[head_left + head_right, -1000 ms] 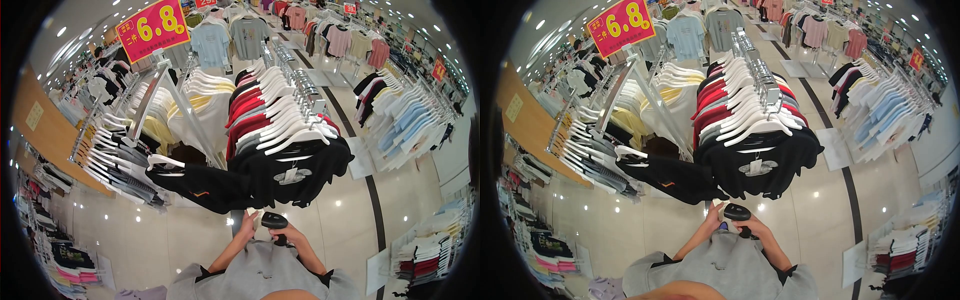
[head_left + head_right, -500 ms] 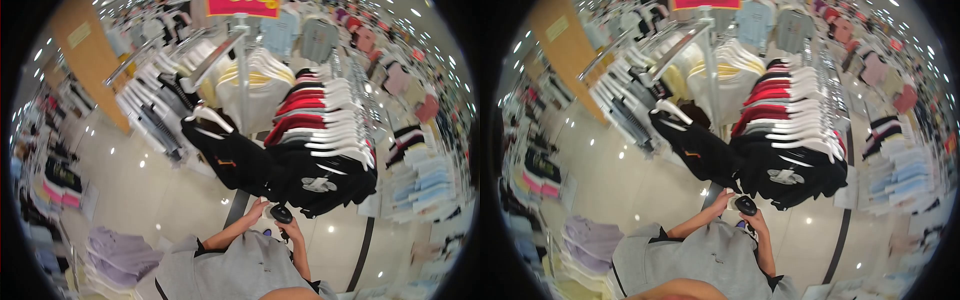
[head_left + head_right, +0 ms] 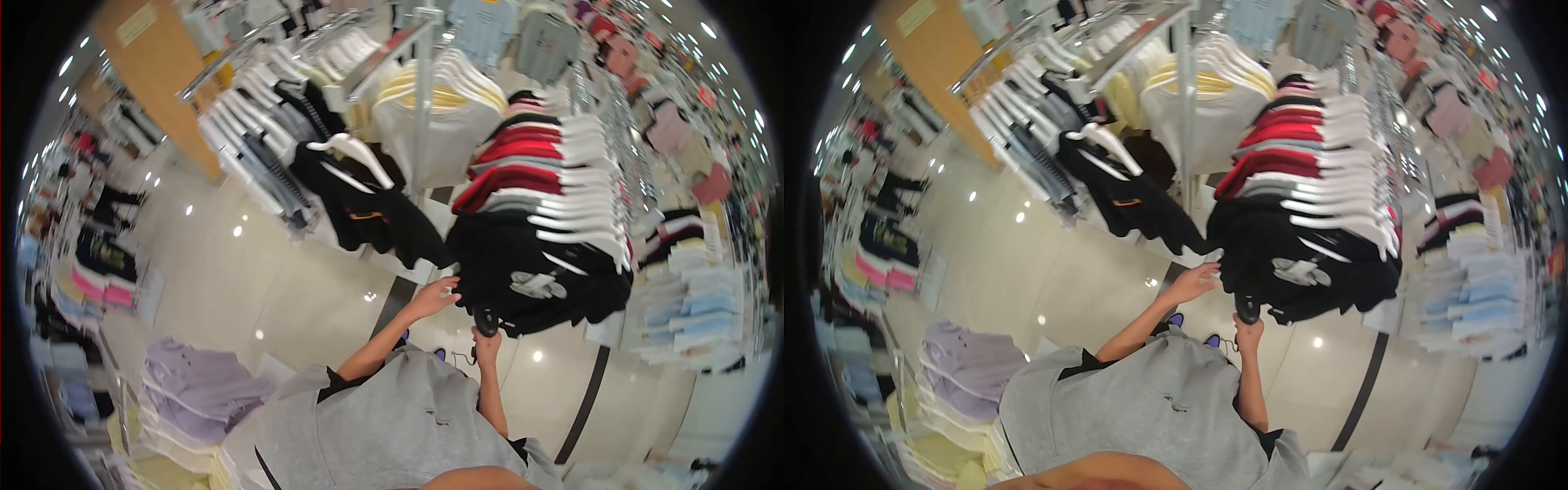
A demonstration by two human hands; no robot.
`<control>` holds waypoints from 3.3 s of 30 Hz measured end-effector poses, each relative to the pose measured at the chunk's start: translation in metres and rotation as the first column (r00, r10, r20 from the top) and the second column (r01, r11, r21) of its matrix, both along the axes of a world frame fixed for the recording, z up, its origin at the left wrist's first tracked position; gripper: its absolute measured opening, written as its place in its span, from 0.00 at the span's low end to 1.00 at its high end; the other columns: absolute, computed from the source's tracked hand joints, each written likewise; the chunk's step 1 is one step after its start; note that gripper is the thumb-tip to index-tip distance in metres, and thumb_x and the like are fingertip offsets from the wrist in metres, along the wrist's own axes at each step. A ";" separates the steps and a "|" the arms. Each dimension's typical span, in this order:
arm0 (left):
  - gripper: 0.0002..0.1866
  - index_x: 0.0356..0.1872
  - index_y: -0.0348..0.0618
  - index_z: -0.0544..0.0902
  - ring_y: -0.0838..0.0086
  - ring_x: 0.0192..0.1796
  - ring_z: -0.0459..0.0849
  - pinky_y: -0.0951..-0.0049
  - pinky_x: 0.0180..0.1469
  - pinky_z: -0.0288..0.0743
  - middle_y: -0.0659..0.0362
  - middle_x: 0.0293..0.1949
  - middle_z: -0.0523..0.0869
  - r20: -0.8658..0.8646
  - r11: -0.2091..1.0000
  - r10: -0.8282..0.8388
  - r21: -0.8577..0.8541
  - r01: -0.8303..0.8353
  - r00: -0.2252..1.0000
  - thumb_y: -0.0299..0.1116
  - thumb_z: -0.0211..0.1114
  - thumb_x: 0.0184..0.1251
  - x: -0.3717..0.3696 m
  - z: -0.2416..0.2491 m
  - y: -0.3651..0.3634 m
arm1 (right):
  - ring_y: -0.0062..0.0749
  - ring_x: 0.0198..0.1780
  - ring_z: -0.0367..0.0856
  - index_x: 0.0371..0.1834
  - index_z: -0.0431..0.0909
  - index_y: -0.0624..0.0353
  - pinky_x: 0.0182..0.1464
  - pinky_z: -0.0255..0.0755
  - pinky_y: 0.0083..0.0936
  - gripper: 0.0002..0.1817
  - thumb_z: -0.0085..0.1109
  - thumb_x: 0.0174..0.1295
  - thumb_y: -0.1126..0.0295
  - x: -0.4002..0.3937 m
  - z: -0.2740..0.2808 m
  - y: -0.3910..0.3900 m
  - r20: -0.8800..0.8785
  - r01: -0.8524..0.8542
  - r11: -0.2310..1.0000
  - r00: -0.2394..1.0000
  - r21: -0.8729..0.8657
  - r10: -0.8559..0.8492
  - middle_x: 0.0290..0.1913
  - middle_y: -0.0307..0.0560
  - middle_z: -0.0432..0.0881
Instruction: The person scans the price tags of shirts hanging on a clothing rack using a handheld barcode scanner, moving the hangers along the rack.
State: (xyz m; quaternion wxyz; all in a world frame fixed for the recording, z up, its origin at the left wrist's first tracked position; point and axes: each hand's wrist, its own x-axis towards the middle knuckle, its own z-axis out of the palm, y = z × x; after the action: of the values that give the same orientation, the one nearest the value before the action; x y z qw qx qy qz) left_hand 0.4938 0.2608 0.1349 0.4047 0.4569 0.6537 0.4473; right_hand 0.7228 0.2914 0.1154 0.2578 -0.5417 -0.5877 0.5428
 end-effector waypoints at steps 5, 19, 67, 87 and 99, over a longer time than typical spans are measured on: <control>0.33 0.66 0.45 0.66 0.65 0.60 0.76 0.63 0.58 0.70 0.55 0.61 0.76 0.247 0.928 -0.334 0.255 0.272 0.909 0.37 0.67 0.61 0.084 0.064 0.074 | 0.23 0.21 0.73 0.25 0.78 0.64 0.27 0.65 0.21 0.03 0.60 0.49 0.76 0.039 0.036 0.003 -0.340 0.385 0.919 0.856 -0.082 -0.388 0.19 0.40 0.76; 0.29 0.59 0.35 0.69 0.63 0.56 0.79 0.67 0.60 0.70 0.48 0.53 0.79 0.151 0.941 -0.206 0.303 0.153 0.967 0.37 0.69 0.59 0.242 0.023 0.153 | 0.24 0.22 0.73 0.29 0.78 0.63 0.28 0.66 0.21 0.05 0.63 0.52 0.75 0.122 0.031 -0.021 -0.415 0.583 0.774 0.657 -0.248 -0.629 0.21 0.40 0.75; 0.21 0.48 0.32 0.75 0.54 0.42 0.82 0.65 0.48 0.74 0.44 0.41 0.83 0.016 0.773 0.544 0.378 -0.509 0.839 0.39 0.66 0.62 0.067 0.079 0.098 | 0.19 0.24 0.75 0.26 0.79 0.63 0.28 0.67 0.20 0.06 0.68 0.51 0.74 0.036 0.091 0.055 -0.506 0.079 0.993 0.855 -0.088 -0.113 0.22 0.38 0.78; 0.25 0.51 0.31 0.77 0.68 0.51 0.80 0.71 0.56 0.71 0.52 0.49 0.82 0.229 0.987 0.078 0.117 -0.107 0.970 0.34 0.72 0.55 0.082 -0.014 0.101 | 0.22 0.25 0.76 0.32 0.79 0.62 0.29 0.68 0.21 0.06 0.65 0.51 0.76 0.044 0.049 0.049 -0.435 0.076 0.983 0.889 -0.166 -0.143 0.26 0.39 0.79; 0.29 0.60 0.42 0.73 0.68 0.57 0.76 0.68 0.62 0.69 0.53 0.55 0.79 -0.069 0.836 -0.534 -0.186 0.515 0.842 0.41 0.68 0.59 0.107 -0.175 0.046 | 0.20 0.23 0.75 0.28 0.79 0.63 0.27 0.68 0.22 0.10 0.69 0.52 0.68 0.054 0.015 0.039 -0.268 0.171 0.969 0.939 -0.176 -0.215 0.22 0.39 0.79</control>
State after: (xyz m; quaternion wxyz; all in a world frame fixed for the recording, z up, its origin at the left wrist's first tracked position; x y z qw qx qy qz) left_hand 0.6010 0.3064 -0.0402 0.5078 0.6104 0.5597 0.2372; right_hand 0.7770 0.3303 0.1303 0.3504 -0.5307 -0.4459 0.6298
